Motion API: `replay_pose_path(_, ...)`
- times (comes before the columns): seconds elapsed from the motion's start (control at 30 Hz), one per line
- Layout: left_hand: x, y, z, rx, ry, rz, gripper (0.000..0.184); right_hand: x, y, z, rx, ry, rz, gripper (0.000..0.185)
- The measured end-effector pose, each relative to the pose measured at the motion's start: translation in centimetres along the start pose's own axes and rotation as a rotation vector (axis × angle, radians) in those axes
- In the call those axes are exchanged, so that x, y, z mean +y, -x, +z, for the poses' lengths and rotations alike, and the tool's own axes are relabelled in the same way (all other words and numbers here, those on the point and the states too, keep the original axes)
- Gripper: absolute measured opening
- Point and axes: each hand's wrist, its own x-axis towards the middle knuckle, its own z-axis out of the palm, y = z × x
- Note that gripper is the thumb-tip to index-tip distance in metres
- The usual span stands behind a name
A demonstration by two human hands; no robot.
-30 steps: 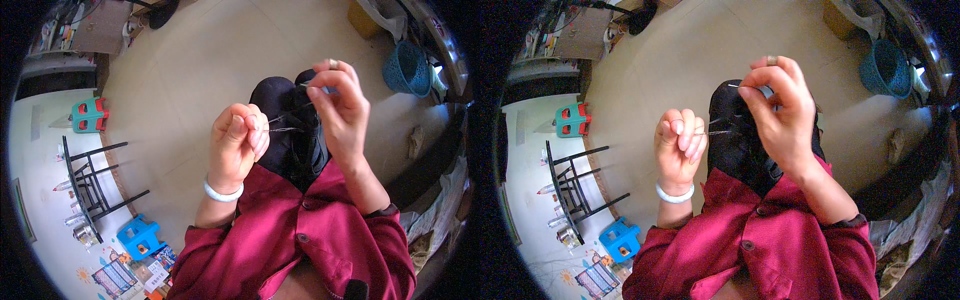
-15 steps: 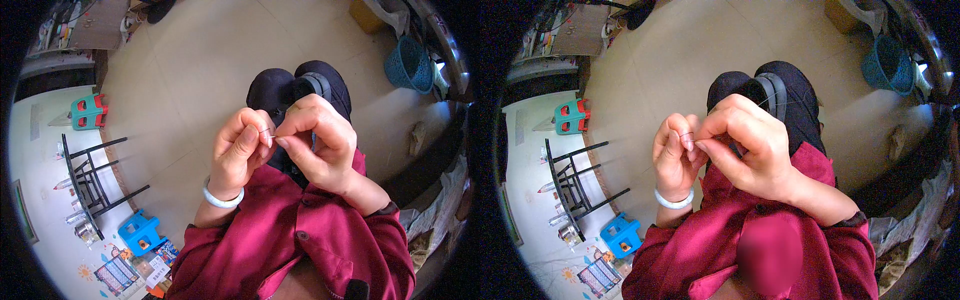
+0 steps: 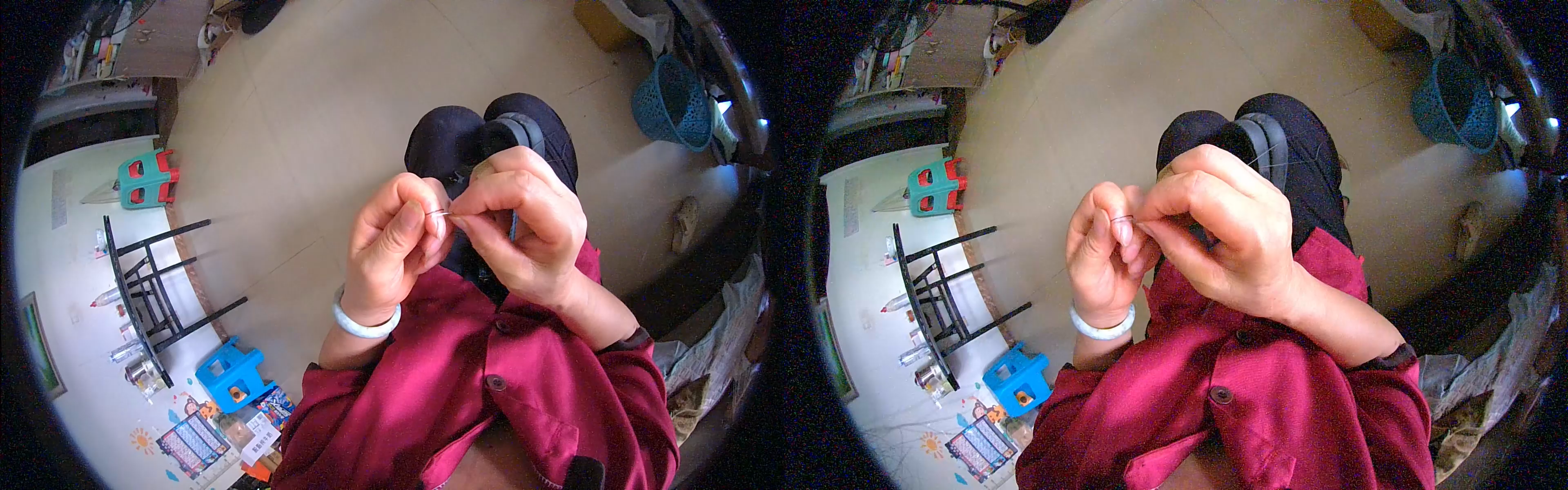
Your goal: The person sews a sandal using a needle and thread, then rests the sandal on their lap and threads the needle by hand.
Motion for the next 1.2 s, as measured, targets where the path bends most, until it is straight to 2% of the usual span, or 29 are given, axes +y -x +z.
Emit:
replay_pose_path(0.33,-0.1,0.2,-0.4,-0.073,0.145,-0.020,0.026,0.4,0.2,-0.1,-0.006,0.074,-0.081,0.019)
replay_pose_path(0.63,0.0,0.4,-0.5,-0.069,0.127,-0.019,0.028,0.0,-0.1,0.0,-0.001,0.050,-0.005,0.019)
replay_pose_path(1.0,0.2,0.2,-1.1,-0.074,0.061,-0.016,0.028,0.5,-0.3,-0.3,-0.122,-0.168,0.155,0.009)
replay_pose_path(1.2,0.4,0.4,-1.5,-0.076,-0.004,-0.045,0.032,0.5,-0.3,-0.4,-0.135,-0.165,0.172,0.009)
